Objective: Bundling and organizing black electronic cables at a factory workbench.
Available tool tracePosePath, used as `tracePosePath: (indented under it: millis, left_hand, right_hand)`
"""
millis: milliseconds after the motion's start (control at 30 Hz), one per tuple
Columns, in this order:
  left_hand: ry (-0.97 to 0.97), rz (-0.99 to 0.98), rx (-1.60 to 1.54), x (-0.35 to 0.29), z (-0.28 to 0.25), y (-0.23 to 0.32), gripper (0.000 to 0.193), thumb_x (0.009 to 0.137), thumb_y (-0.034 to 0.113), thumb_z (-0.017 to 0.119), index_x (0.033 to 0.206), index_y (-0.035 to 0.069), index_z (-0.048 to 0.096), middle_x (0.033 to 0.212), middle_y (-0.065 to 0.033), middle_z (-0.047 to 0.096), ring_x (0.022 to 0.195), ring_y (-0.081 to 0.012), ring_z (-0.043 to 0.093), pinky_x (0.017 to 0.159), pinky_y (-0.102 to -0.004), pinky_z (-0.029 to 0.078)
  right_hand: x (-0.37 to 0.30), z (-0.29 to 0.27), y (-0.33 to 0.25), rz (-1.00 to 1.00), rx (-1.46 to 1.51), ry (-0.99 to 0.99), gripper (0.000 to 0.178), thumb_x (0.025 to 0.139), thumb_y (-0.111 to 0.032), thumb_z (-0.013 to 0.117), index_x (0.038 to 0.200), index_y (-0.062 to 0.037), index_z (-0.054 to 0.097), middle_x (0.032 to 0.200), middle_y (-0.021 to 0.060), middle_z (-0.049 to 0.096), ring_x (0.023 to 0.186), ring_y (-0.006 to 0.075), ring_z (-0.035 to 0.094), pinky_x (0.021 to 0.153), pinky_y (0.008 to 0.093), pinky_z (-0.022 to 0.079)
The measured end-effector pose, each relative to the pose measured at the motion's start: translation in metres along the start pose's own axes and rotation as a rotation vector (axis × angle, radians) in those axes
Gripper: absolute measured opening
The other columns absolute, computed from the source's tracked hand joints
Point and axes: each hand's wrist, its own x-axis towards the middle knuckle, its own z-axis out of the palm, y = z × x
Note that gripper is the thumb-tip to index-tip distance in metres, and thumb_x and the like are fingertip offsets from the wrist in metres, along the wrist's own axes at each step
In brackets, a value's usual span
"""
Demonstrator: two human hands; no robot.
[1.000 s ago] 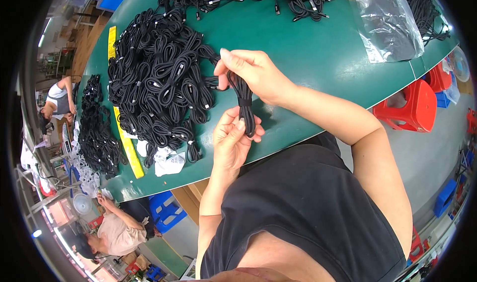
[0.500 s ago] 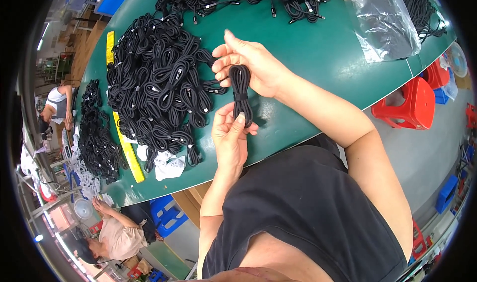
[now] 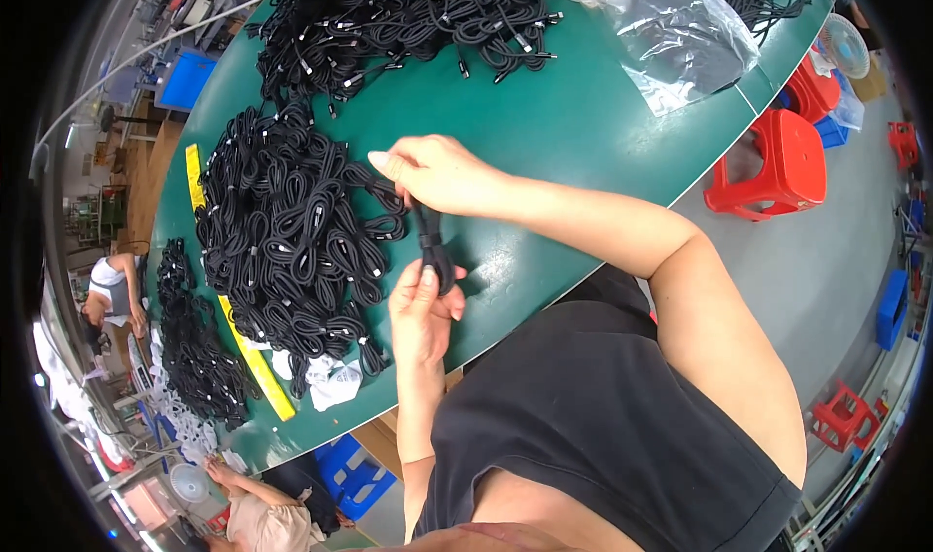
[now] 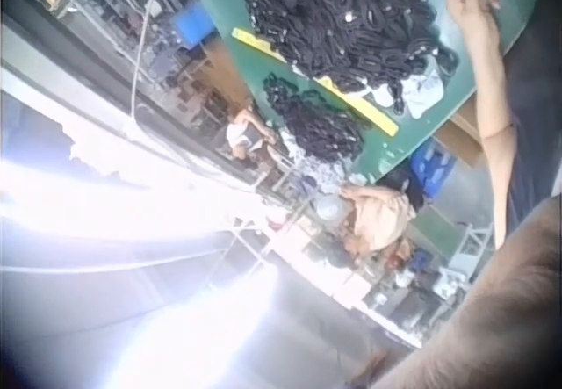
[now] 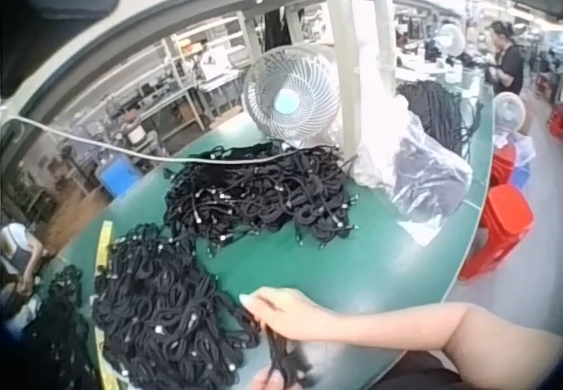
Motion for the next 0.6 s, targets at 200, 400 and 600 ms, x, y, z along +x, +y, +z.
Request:
tracePosePath:
  millis: [200,400,600]
  left_hand:
    - [0.191,0.274,0.024,-0.005,-0.016,0.023,0.024,0.088,0.007,0.051,0.109,-0.004,0.049,0.094,-0.0151,0.059,0.065,-0.0160,0.058,0.058,-0.0257,0.048]
    - [0.497,0.462,0.882,-0.017,-0.011,0.006,0.049,0.083,0.002,0.057,0.128,0.001,0.038,0.105,-0.0137,0.051,0.064,-0.0110,0.055,0.056,-0.0219,0.047]
    - [0.337,0.569,0.816,-0.016,-0.010,0.011,0.044,0.082,0.002,0.056,0.125,0.001,0.043,0.111,-0.0104,0.050,0.066,-0.0078,0.053,0.058,-0.0192,0.043]
  right_hand:
    - [0.028,-0.085,0.007,-0.610,-1.258,0.655,0.043,0.061,-0.005,0.062,0.103,-0.0056,0.056,0.105,0.0074,0.054,0.095,0.0249,0.049,0.077,0.0359,0.042]
    - [0.049,-0.133,0.030,-0.538,-1.453,0.534,0.046,0.063,-0.005,0.063,0.108,-0.0043,0.055,0.101,0.0056,0.054,0.095,0.0242,0.048,0.079,0.0354,0.041]
    - [0.003,-0.059,-0.014,-0.793,-0.909,0.319,0.041,0.069,-0.017,0.068,0.105,-0.0010,0.055,0.090,0.0099,0.053,0.083,0.0262,0.049,0.072,0.0356,0.043]
